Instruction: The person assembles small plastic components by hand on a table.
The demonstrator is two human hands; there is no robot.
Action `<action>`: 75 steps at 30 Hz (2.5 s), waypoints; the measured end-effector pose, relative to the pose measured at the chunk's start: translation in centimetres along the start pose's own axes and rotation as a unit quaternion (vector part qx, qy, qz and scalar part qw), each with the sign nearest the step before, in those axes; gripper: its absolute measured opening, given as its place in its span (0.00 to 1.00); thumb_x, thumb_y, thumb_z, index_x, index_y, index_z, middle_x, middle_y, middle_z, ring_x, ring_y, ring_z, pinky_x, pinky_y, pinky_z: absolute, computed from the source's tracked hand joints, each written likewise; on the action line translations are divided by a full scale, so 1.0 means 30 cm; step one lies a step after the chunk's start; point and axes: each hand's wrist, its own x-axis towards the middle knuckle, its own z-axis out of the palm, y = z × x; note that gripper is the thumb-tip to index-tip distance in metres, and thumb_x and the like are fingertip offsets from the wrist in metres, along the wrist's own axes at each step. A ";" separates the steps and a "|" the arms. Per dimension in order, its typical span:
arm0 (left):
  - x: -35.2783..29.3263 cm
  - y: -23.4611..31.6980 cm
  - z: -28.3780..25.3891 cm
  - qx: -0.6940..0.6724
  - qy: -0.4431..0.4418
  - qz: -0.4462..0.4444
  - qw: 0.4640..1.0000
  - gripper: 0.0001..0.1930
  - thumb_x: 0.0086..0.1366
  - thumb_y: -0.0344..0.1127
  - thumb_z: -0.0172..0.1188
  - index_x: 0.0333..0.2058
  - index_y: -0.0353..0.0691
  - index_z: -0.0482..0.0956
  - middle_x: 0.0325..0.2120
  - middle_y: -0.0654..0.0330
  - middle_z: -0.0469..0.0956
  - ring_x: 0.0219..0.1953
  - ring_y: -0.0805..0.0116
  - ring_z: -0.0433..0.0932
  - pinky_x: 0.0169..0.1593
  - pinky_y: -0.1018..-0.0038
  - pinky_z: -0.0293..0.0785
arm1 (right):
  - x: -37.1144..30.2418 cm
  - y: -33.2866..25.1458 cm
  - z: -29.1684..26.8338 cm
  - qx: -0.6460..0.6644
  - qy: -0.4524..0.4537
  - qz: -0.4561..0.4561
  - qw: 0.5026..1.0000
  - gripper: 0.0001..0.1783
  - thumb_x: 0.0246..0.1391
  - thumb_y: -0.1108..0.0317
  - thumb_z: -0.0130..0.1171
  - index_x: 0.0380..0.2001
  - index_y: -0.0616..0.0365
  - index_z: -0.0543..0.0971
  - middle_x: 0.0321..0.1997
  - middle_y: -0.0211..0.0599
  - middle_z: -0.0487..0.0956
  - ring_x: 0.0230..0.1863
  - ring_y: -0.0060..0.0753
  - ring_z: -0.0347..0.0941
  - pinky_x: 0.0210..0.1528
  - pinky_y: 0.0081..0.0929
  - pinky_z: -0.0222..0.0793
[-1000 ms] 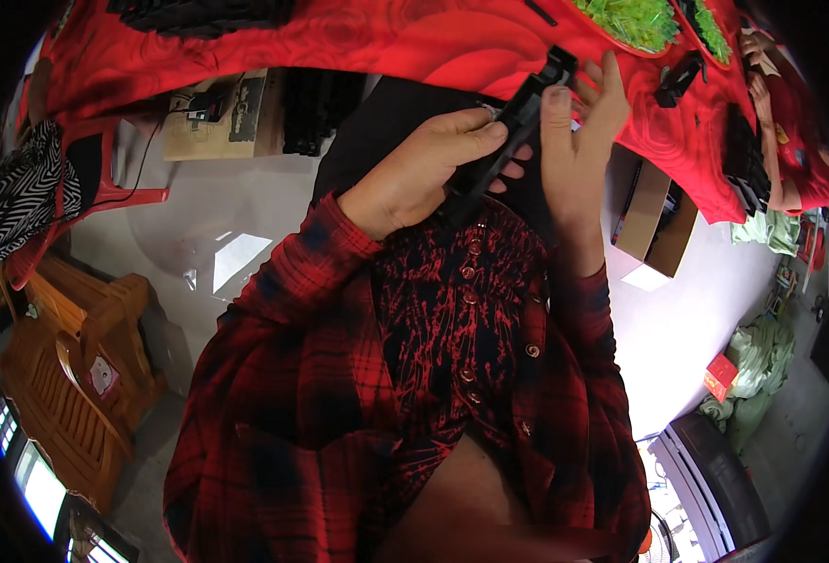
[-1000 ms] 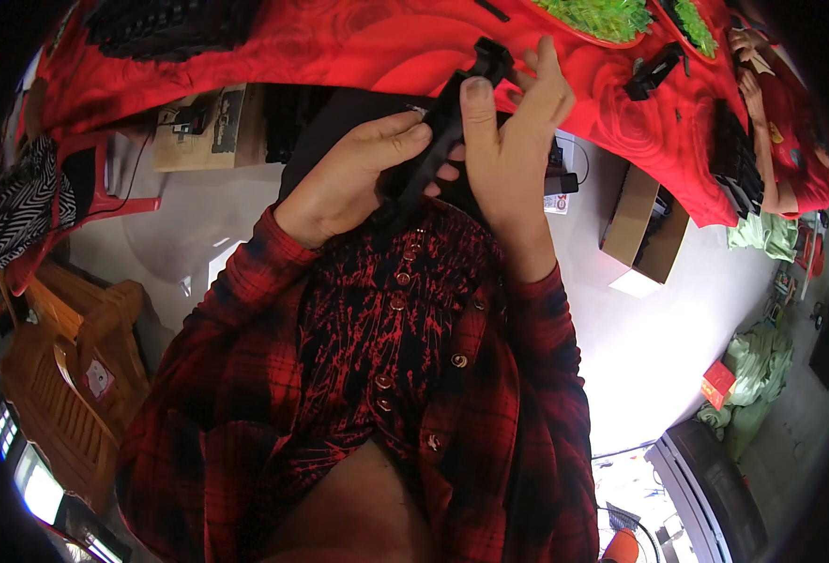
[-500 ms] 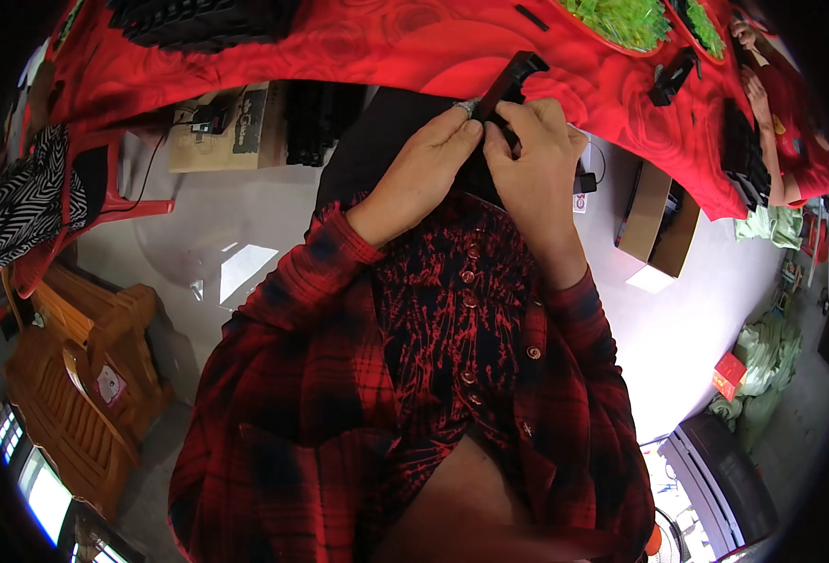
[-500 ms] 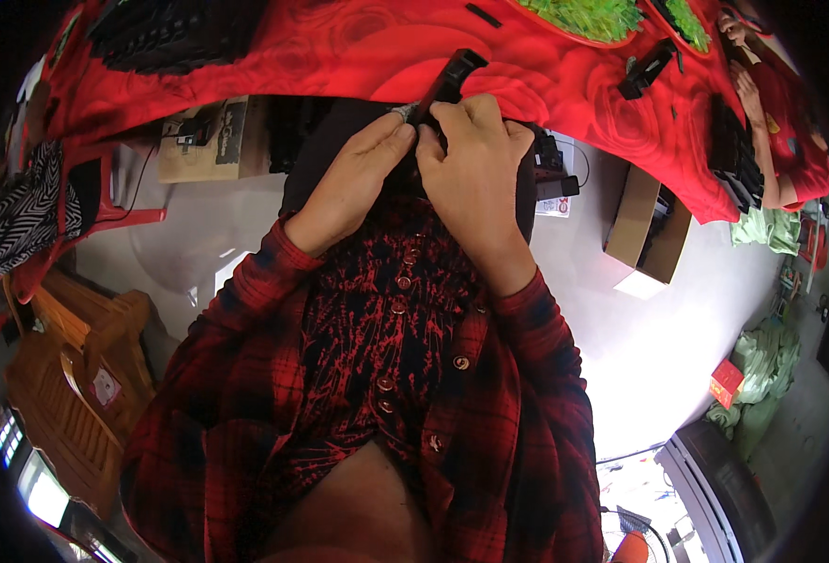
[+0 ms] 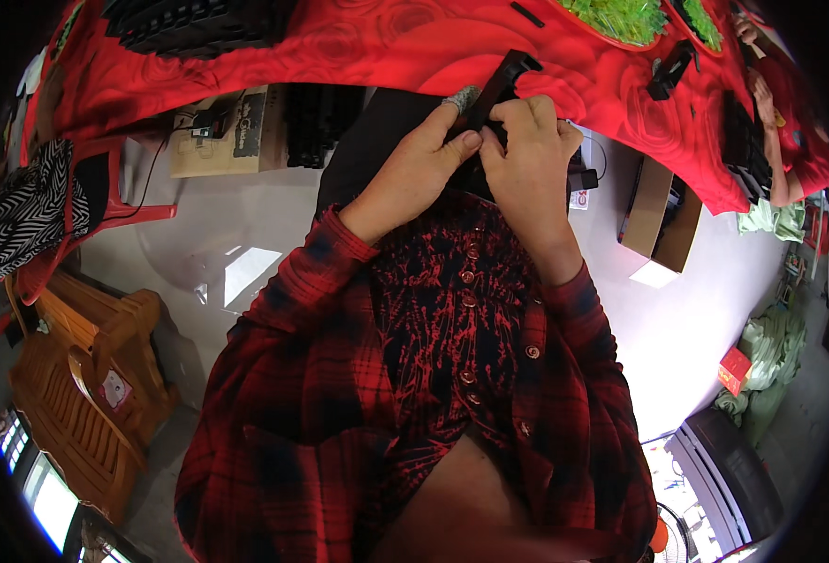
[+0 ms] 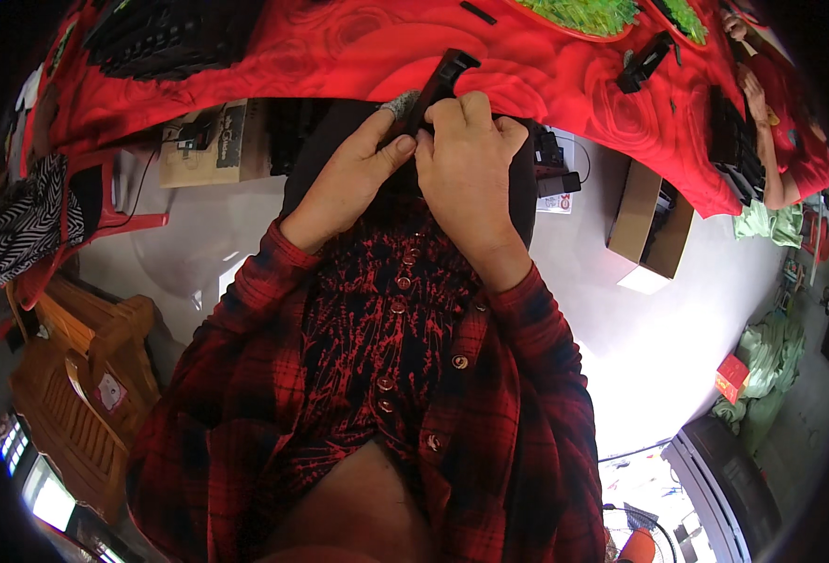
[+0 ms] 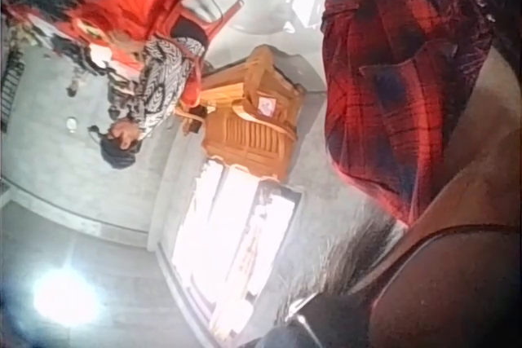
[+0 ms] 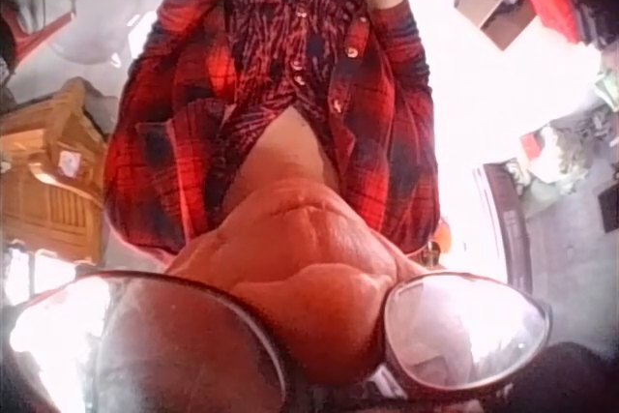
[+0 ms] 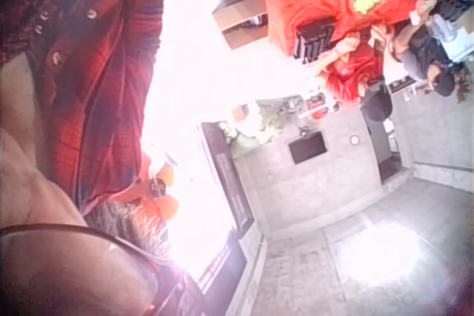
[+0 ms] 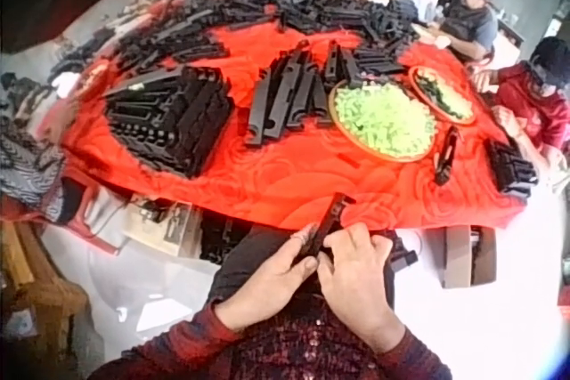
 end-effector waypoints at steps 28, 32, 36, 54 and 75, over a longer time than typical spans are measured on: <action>-0.008 -0.003 -0.014 0.422 0.107 0.106 0.894 0.14 0.68 0.35 0.55 0.43 0.28 0.72 0.38 0.40 0.77 0.42 0.41 0.77 0.47 0.53 0.74 | -0.014 0.007 0.049 0.050 -0.005 -0.005 0.999 0.05 0.49 0.70 0.63 0.30 0.53 0.77 0.33 0.25 0.75 0.41 0.33 0.70 0.49 0.37 0.55; -0.006 -0.005 -0.023 0.432 0.112 0.135 0.885 0.14 0.69 0.37 0.52 0.41 0.27 0.70 0.37 0.38 0.77 0.42 0.40 0.77 0.46 0.53 0.73 | -0.008 0.019 0.042 0.065 -0.009 -0.015 0.998 0.04 0.51 0.70 0.63 0.30 0.53 0.77 0.34 0.27 0.75 0.41 0.34 0.70 0.50 0.37 0.55; -0.012 0.051 -0.033 0.337 0.067 -0.020 0.939 0.17 0.70 0.39 0.50 0.41 0.25 0.69 0.37 0.35 0.76 0.42 0.38 0.76 0.46 0.53 0.72 | -0.022 0.016 0.046 0.129 -0.048 0.025 0.990 0.03 0.55 0.70 0.61 0.32 0.53 0.76 0.36 0.30 0.74 0.42 0.35 0.70 0.52 0.38 0.55; -0.023 -0.025 0.008 0.301 0.127 0.105 0.939 0.11 0.69 0.34 0.57 0.38 0.30 0.70 0.34 0.41 0.75 0.40 0.40 0.74 0.42 0.57 0.70 | -0.064 -0.003 0.069 0.035 0.052 -0.021 0.998 0.05 0.55 0.71 0.59 0.35 0.56 0.76 0.36 0.36 0.72 0.45 0.42 0.66 0.52 0.42 0.55; -0.012 -0.098 0.016 0.318 0.132 0.074 0.936 0.13 0.70 0.39 0.55 0.39 0.33 0.68 0.33 0.39 0.77 0.38 0.37 0.76 0.40 0.49 0.72 | -0.073 -0.011 0.083 -0.016 0.049 -0.002 0.999 0.05 0.54 0.72 0.59 0.33 0.60 0.78 0.34 0.32 0.74 0.44 0.41 0.67 0.49 0.41 0.58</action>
